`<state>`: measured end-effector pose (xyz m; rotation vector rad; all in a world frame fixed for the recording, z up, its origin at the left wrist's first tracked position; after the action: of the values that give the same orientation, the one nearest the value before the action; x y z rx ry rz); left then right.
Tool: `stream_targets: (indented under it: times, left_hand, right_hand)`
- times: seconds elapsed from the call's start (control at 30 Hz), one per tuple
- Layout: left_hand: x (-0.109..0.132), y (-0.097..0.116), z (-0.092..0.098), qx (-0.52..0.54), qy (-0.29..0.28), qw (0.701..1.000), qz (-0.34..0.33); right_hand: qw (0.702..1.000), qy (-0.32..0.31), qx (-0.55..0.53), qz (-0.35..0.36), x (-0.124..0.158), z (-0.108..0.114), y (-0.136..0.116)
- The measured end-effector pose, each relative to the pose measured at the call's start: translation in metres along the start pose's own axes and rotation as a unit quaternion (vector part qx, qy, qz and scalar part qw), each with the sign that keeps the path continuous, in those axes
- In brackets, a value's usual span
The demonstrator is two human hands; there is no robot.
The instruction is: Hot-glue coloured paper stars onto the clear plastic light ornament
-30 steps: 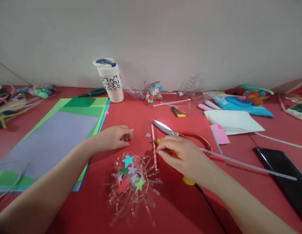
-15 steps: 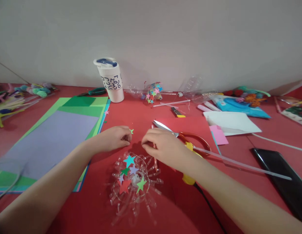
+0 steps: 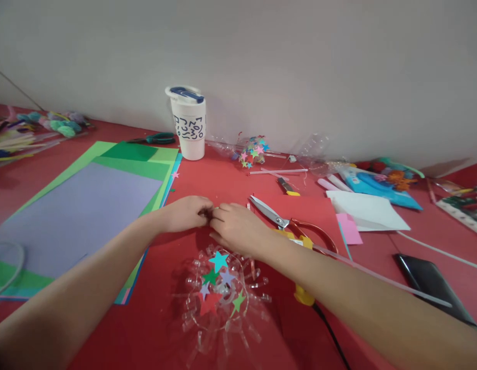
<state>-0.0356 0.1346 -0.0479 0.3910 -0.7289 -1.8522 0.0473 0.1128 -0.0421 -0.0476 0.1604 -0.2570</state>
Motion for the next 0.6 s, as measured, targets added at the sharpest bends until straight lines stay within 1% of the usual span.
stream_targets:
  times: [0.1,0.17,0.23,0.3,0.37,0.47,0.6]
  left_hand:
    - [0.000,-0.002,0.001,0.038,0.007,0.999,0.003]
    - [0.000,-0.004,0.001,0.070,0.014,0.997,0.014]
    - [0.001,-0.007,0.002,0.107,0.022,0.993,0.033]
    - [0.001,-0.009,0.004,0.144,0.035,0.987,0.055]
    - [0.002,-0.009,0.007,0.180,0.053,0.979,0.076]
    - [0.002,-0.002,0.010,0.237,0.065,0.964,0.100]
    - [0.004,0.015,0.013,0.301,0.065,0.946,0.105]
  right_hand:
    - [1.000,0.008,-0.019,-0.006,0.001,0.002,0.001]
    - [0.999,0.021,-0.041,-0.024,0.002,0.004,0.003]
    - [0.995,0.041,-0.071,-0.055,0.005,0.008,0.007]
    - [0.987,0.071,-0.106,-0.099,0.008,0.014,0.014]
    - [0.971,0.107,-0.147,-0.158,0.013,0.024,0.024]
    - [0.933,0.152,-0.218,-0.244,0.024,0.043,0.036]
    - [0.885,0.177,-0.301,-0.308,0.041,0.068,0.039]
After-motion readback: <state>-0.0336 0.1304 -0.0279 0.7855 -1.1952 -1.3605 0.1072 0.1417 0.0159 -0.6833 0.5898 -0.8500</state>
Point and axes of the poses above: each hand's wrist, its own x-axis away from the middle knuckle, its own z-axis out of the back of the hand, y = z × x, the point moved 7 cm from there along -x, towards the middle knuckle, and after that the axes turned 3 degrees about y, right-handed, at the moved point
